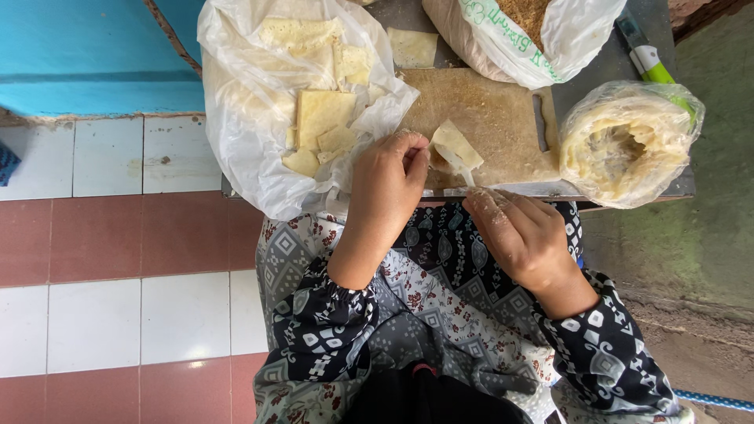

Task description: The person sits at a small table and folds pieces of dough by hand, pressing and shaping each piece on a wooden board. They add filling from a bag with a spoon onto a dough piece, fold the dough over it, and place the finished piece aside, repeating the process.

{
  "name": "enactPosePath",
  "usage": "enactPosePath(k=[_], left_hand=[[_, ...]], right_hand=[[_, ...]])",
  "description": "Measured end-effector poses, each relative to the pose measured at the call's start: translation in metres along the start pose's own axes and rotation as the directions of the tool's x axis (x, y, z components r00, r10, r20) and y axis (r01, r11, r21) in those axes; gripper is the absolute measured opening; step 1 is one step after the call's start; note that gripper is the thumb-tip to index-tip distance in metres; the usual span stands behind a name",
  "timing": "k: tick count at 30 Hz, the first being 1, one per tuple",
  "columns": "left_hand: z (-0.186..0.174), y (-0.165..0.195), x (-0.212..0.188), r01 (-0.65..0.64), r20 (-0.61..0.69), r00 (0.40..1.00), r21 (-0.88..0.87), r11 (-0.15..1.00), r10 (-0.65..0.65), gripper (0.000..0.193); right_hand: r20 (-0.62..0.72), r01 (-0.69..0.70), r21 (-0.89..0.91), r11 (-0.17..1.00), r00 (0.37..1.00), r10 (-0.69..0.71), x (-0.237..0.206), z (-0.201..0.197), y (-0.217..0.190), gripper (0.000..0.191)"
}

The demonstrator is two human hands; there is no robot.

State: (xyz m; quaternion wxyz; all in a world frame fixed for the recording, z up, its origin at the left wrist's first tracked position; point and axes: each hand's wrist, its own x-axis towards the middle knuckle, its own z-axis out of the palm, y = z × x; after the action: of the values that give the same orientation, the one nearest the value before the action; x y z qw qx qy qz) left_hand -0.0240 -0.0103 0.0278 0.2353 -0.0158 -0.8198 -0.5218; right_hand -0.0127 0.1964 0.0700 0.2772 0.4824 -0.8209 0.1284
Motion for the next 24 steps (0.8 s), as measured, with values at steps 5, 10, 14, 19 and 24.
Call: enactPosePath(k=[5, 10, 14, 19, 24], left_hand=[[-0.001, 0.001, 0.001, 0.008, 0.017, 1.0, -0.01, 1.0, -0.008, 0.007], [0.001, 0.003, 0.0, 0.044, 0.055, 0.998, -0.076, 0.996, -0.04, 0.01], [0.002, 0.003, -0.004, -0.007, 0.092, 0.996, 0.008, 1.0, 0.007, 0.012], [0.003, 0.002, -0.007, -0.099, 0.064, 0.994, 0.102, 0.99, 0.093, 0.014], [0.008, 0.008, -0.009, 0.067, 0.084, 0.993, 0.12, 0.991, -0.077, 0.007]], right_hand=[[0.011, 0.031, -0.02, 0.999, 0.999, -0.031, -0.007, -0.001, 0.004, 0.03], [-0.119, -0.043, -0.056, 0.997, 0.992, 0.036, -0.003, 0.004, 0.026, 0.018], [-0.259, -0.166, -0.238, 0.957, 0.96, 0.102, 0.026, 0.015, 0.076, 0.017], [-0.105, -0.244, -0.289, 0.926, 0.969, 0.223, 0.057, 0.051, 0.136, 0.006], [-0.065, -0.388, -0.23, 0.892, 0.921, 0.384, 0.067, 0.051, 0.134, 0.03]])
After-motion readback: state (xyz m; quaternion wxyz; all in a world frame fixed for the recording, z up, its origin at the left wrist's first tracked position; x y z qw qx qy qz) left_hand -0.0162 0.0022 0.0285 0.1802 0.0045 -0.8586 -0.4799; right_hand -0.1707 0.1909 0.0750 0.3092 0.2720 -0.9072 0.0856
